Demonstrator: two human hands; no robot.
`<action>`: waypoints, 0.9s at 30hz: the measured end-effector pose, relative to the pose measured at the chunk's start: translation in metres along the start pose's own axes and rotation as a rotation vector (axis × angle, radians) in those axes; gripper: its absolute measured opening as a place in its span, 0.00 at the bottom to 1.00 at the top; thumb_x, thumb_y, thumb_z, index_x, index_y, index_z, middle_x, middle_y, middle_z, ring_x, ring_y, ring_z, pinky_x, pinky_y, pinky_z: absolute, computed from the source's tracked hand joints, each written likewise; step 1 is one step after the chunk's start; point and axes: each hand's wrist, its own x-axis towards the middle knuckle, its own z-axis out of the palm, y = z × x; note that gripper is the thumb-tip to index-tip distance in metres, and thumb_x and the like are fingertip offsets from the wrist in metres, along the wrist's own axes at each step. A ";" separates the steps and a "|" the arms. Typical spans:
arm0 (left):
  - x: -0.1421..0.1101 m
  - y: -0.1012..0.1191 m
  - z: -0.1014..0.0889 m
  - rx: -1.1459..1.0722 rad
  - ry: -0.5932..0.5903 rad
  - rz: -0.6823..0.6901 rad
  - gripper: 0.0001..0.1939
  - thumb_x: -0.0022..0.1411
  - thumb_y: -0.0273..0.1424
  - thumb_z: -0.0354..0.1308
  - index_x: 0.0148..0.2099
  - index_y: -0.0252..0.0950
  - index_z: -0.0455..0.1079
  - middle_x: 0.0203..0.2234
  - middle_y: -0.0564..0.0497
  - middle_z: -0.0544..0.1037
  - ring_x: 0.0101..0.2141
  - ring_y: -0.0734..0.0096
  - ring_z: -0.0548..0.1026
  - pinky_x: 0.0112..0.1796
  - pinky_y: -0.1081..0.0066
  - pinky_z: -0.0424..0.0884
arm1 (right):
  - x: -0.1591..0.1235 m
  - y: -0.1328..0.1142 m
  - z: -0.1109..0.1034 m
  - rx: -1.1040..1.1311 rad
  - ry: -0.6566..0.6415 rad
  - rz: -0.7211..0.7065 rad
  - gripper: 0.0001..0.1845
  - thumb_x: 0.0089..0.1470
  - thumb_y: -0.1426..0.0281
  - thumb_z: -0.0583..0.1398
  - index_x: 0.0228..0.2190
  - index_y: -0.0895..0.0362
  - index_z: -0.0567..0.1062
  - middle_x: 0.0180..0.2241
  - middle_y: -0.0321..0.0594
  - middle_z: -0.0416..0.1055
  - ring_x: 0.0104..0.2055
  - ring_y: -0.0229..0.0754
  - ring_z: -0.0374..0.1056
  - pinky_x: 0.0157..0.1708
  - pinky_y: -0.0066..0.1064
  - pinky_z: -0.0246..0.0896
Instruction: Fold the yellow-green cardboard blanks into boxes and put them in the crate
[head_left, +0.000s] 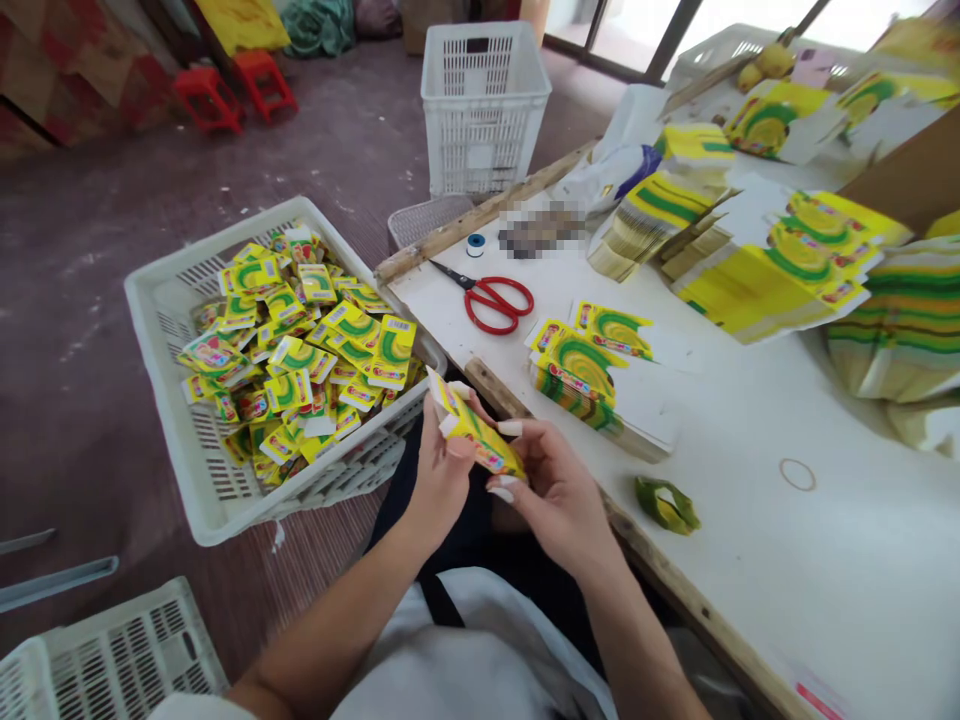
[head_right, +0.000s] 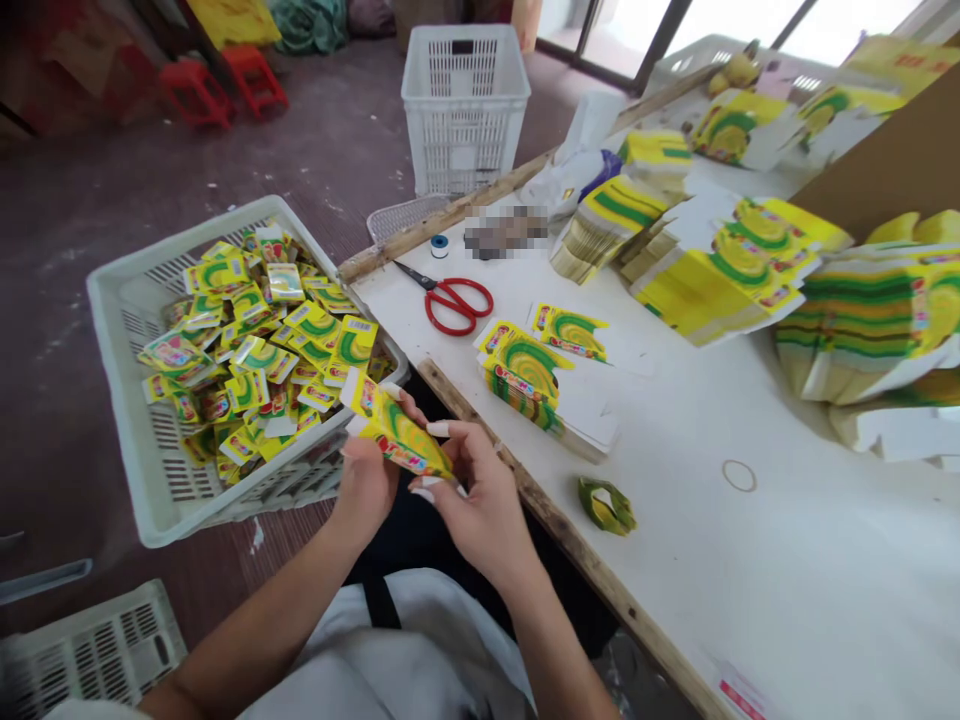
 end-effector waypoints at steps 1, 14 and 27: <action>0.000 0.001 -0.001 -0.010 0.005 -0.001 0.36 0.42 0.67 0.59 0.33 0.38 0.69 0.29 0.51 0.75 0.30 0.69 0.74 0.34 0.68 0.75 | 0.000 0.000 -0.004 -0.027 0.009 -0.009 0.15 0.52 0.69 0.63 0.44 0.52 0.72 0.29 0.33 0.69 0.30 0.38 0.67 0.31 0.30 0.66; 0.012 0.028 -0.028 0.366 0.019 0.537 0.40 0.57 0.48 0.65 0.66 0.44 0.54 0.65 0.41 0.60 0.66 0.50 0.58 0.64 0.51 0.56 | 0.012 -0.018 -0.039 -0.784 0.371 -0.544 0.18 0.57 0.80 0.59 0.38 0.44 0.82 0.33 0.36 0.78 0.38 0.43 0.71 0.44 0.39 0.65; -0.005 0.020 -0.004 0.624 -0.380 0.059 0.38 0.48 0.39 0.71 0.56 0.39 0.57 0.47 0.47 0.75 0.45 0.58 0.76 0.46 0.60 0.73 | 0.004 -0.002 -0.016 -0.011 0.172 -0.227 0.27 0.64 0.62 0.57 0.62 0.45 0.60 0.60 0.46 0.67 0.60 0.51 0.66 0.57 0.48 0.64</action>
